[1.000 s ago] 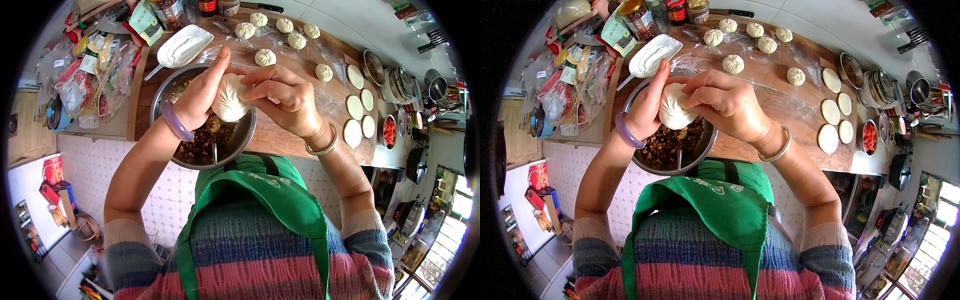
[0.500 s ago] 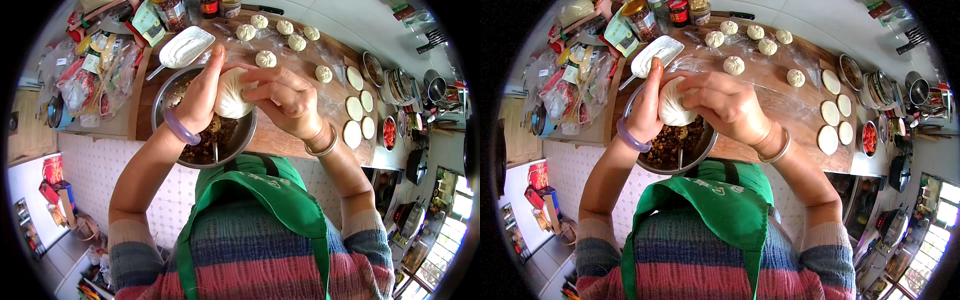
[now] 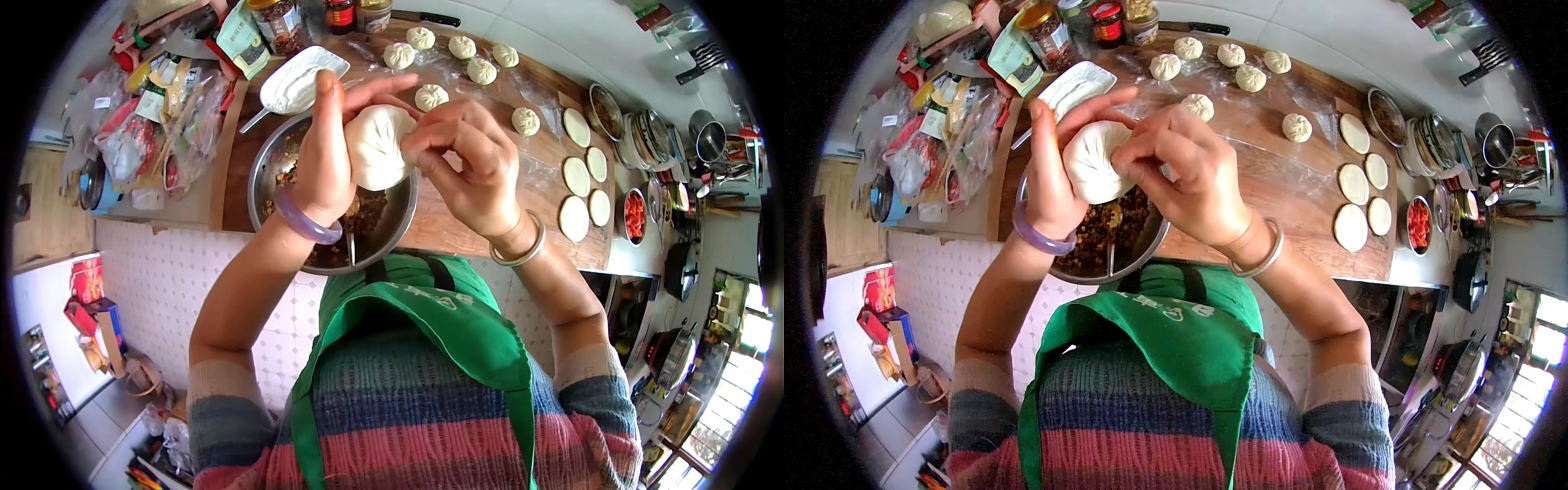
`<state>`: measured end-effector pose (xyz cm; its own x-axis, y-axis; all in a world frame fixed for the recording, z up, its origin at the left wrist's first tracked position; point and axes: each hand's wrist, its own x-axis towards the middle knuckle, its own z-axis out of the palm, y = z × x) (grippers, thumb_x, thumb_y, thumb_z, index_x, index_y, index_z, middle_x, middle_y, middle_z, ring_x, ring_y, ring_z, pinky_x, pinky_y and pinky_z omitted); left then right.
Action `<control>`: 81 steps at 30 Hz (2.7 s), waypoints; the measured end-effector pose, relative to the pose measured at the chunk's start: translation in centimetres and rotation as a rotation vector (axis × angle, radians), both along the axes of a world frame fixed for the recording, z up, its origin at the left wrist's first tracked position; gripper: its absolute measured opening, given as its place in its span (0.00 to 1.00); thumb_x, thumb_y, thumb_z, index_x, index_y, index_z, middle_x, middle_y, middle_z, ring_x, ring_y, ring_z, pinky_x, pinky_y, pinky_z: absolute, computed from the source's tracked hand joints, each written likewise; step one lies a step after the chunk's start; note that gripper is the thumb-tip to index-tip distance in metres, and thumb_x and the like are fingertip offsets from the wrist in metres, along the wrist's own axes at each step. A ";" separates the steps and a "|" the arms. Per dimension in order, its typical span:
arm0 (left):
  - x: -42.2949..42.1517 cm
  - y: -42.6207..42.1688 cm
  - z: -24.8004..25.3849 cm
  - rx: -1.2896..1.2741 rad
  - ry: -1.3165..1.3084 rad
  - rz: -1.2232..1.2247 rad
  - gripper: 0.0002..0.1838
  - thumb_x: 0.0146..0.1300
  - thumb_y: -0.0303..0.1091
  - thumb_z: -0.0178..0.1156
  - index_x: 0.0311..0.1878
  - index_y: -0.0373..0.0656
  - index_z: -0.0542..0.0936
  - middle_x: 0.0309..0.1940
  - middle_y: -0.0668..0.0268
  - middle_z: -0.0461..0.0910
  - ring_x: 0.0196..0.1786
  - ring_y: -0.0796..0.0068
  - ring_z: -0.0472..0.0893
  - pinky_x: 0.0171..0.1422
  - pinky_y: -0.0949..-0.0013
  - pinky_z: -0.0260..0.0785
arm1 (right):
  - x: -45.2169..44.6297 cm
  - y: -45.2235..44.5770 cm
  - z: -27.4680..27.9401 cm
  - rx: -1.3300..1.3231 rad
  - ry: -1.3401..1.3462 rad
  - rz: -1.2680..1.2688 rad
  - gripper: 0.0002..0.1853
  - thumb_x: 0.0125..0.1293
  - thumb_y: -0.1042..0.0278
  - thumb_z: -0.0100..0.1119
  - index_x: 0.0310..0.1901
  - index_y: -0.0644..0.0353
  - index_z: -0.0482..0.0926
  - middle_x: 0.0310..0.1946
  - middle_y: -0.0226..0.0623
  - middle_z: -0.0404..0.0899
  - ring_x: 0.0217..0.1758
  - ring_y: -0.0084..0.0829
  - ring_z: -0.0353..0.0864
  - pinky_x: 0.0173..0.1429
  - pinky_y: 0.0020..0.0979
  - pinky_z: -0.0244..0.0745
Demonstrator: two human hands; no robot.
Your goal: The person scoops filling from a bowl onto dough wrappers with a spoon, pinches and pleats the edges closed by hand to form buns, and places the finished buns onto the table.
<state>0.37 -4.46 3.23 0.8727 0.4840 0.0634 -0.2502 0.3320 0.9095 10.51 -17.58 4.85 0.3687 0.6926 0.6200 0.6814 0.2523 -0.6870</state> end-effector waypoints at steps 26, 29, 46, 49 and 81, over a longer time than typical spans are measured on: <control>-0.5 -1.8 1.3 0.381 -0.299 0.465 0.38 0.73 0.62 0.28 0.65 0.35 0.65 0.40 0.56 0.80 0.41 0.68 0.81 0.50 0.68 0.74 | -2.6 0.8 2.9 -0.023 0.960 0.234 0.09 0.62 0.75 0.65 0.41 0.65 0.76 0.32 0.31 0.80 0.32 0.19 0.78 0.36 0.20 0.75; -0.9 -0.8 1.7 -0.128 -0.270 0.042 0.40 0.72 0.63 0.27 0.62 0.35 0.70 0.37 0.59 0.82 0.42 0.70 0.81 0.48 0.68 0.74 | -0.9 0.1 3.9 -0.112 0.453 0.238 0.09 0.57 0.78 0.68 0.38 0.63 0.79 0.33 0.31 0.81 0.34 0.21 0.81 0.37 0.23 0.77; 2.5 -3.4 -2.3 -0.944 -0.100 -0.581 0.47 0.63 0.76 0.32 0.74 0.47 0.56 0.64 0.53 0.68 0.64 0.58 0.72 0.66 0.53 0.68 | 4.9 -3.1 4.1 -0.132 -0.703 0.383 0.15 0.48 0.63 0.70 0.35 0.64 0.83 0.38 0.36 0.78 0.49 0.39 0.79 0.52 0.38 0.79; 4.1 -5.6 -3.3 -0.985 -0.092 -0.443 0.47 0.64 0.75 0.34 0.74 0.47 0.56 0.66 0.50 0.64 0.68 0.52 0.67 0.70 0.48 0.63 | 5.4 -5.9 1.3 -0.271 -0.472 0.294 0.29 0.45 0.56 0.74 0.46 0.66 0.78 0.47 0.44 0.74 0.53 0.48 0.76 0.54 0.43 0.77; 19.6 -12.1 -10.9 -0.929 0.457 -0.101 0.35 0.71 0.63 0.37 0.73 0.53 0.57 0.66 0.61 0.64 0.70 0.64 0.61 0.70 0.42 0.57 | 35.7 -15.4 -23.2 -0.597 -0.277 -0.898 0.22 0.49 0.76 0.64 0.49 0.57 0.78 0.47 0.44 0.68 0.54 0.49 0.66 0.59 0.46 0.67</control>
